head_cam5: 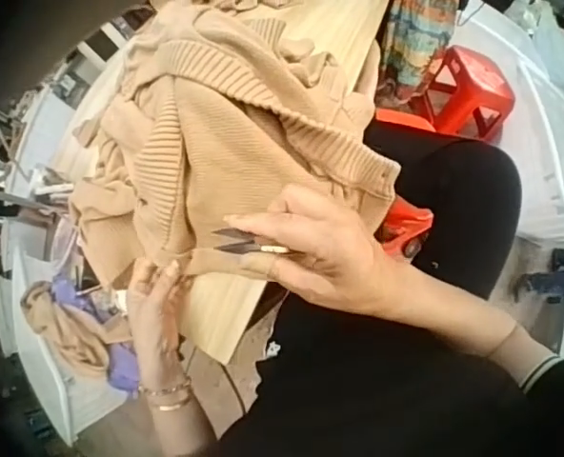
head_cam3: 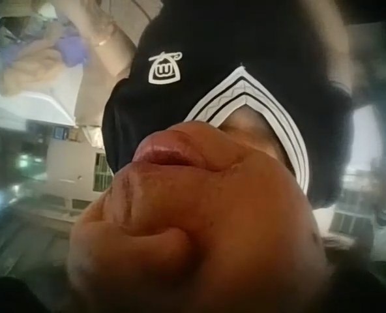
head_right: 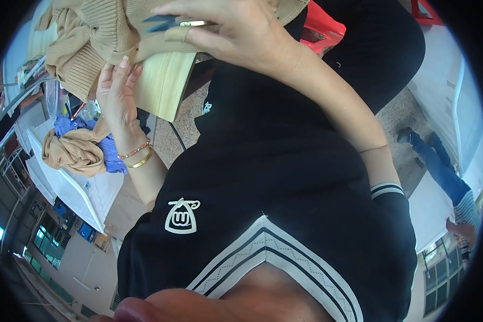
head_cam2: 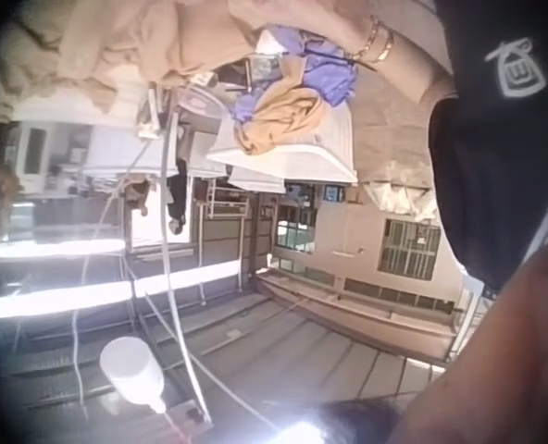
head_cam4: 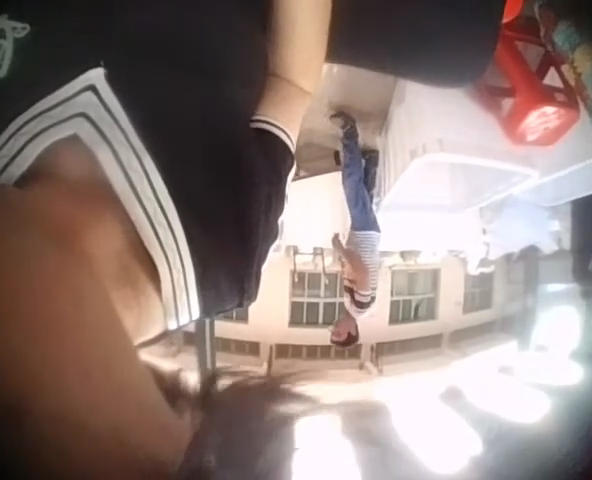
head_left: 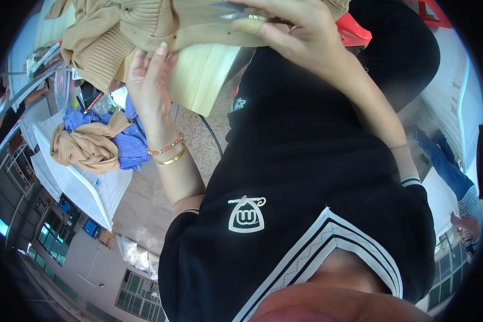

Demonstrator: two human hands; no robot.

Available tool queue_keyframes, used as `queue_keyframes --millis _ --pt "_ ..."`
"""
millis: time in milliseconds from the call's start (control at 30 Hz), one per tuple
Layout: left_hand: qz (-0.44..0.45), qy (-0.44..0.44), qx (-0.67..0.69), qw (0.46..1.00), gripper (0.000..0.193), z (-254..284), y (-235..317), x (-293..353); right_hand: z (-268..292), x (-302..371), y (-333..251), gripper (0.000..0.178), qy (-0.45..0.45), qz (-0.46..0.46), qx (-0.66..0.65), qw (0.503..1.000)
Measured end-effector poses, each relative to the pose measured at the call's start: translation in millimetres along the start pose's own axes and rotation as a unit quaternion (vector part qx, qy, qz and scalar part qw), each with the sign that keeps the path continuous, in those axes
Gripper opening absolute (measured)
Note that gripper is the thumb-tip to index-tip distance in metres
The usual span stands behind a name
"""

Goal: Trimming loose threads and cleaning a tan cardigan using small thread snips.

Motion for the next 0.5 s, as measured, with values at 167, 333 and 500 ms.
queue_keyframes --millis 167,333,500 --pt "0.003 -0.059 0.053 0.997 0.028 -16 6 5 -7 9 8 0.037 0.070 0.040 -0.114 0.990" --pt "0.003 -0.123 0.096 0.988 0.029 -17 13 11 -18 8 -10 0.036 0.008 0.173 0.082 0.981" --pt "0.014 -0.153 0.143 0.978 0.029 -29 19 23 -32 8 -18 0.037 -0.054 0.193 0.157 0.967"
Point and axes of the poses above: each hand's wrist, its own x-axis away from the middle knuckle, its own z-axis out of the back of the hand, y = z × x, the point moved 9 cm from there along -x, towards the middle knuckle, and after that the axes turned 12 degrees about z, right-handed, at the moved point
